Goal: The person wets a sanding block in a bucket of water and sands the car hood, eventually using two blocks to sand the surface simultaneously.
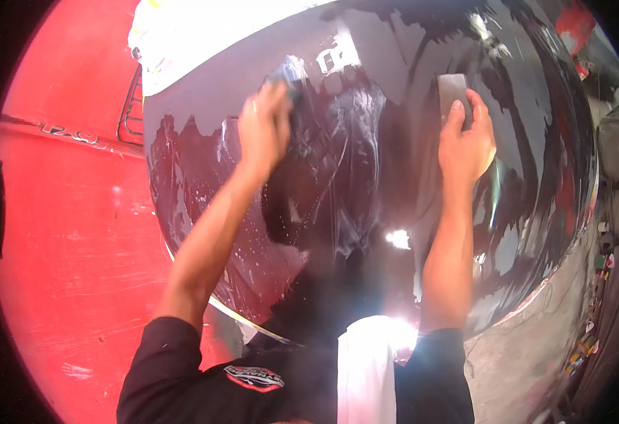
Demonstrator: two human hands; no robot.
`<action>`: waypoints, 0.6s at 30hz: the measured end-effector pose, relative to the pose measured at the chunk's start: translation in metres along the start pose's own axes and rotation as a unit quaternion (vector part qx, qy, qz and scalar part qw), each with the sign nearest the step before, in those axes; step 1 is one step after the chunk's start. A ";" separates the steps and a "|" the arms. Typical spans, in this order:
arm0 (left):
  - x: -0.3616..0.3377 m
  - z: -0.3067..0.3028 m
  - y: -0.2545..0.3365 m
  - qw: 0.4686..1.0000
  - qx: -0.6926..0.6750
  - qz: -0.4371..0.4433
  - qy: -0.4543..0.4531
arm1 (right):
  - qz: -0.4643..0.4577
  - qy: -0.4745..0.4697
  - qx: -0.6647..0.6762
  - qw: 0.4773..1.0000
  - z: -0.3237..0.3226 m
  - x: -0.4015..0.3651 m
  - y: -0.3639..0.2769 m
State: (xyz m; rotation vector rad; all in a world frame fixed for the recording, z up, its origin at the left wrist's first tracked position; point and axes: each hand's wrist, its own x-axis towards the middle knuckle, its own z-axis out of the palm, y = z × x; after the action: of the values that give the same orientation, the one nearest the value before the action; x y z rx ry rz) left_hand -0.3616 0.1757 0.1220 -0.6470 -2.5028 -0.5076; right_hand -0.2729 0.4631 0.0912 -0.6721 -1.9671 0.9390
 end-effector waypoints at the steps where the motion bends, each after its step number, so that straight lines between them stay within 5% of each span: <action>1: 0.032 0.008 -0.001 0.999 0.030 -0.039 -0.002 | 0.010 -0.009 0.002 1.000 -0.002 -0.001 -0.001; 4: 0.036 0.018 0.006 0.998 0.011 -0.032 0.056 | 0.009 -0.012 0.000 1.000 -0.003 -0.003 0.000; 8: -0.055 0.000 0.065 0.995 -0.078 0.059 0.029 | 0.019 -0.018 0.001 1.000 -0.003 -0.001 -0.006; 12: -0.006 0.002 0.026 0.986 -0.063 0.152 0.032 | -0.003 -0.005 -0.012 1.000 -0.002 -0.002 0.000; 13: 0.022 0.003 0.021 0.998 -0.032 -0.001 -0.045 | -0.002 -0.003 -0.005 1.000 -0.002 -0.001 0.001; 14: 0.042 0.017 0.011 0.998 -0.031 0.039 0.044 | -0.002 -0.002 0.002 1.000 -0.002 -0.002 0.001; 16: 0.027 0.010 0.022 1.000 0.010 0.007 -0.004 | 0.001 -0.005 0.000 1.000 -0.005 -0.006 0.003; 18: -0.034 -0.001 0.034 0.996 -0.013 0.085 0.025 | 0.000 -0.003 0.006 1.000 -0.001 -0.002 0.001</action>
State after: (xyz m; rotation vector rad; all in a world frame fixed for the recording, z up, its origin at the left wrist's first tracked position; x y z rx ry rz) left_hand -0.3173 0.1913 0.1122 -0.8373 -2.3720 -0.4867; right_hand -0.2710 0.4631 0.0897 -0.6622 -1.9650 0.9535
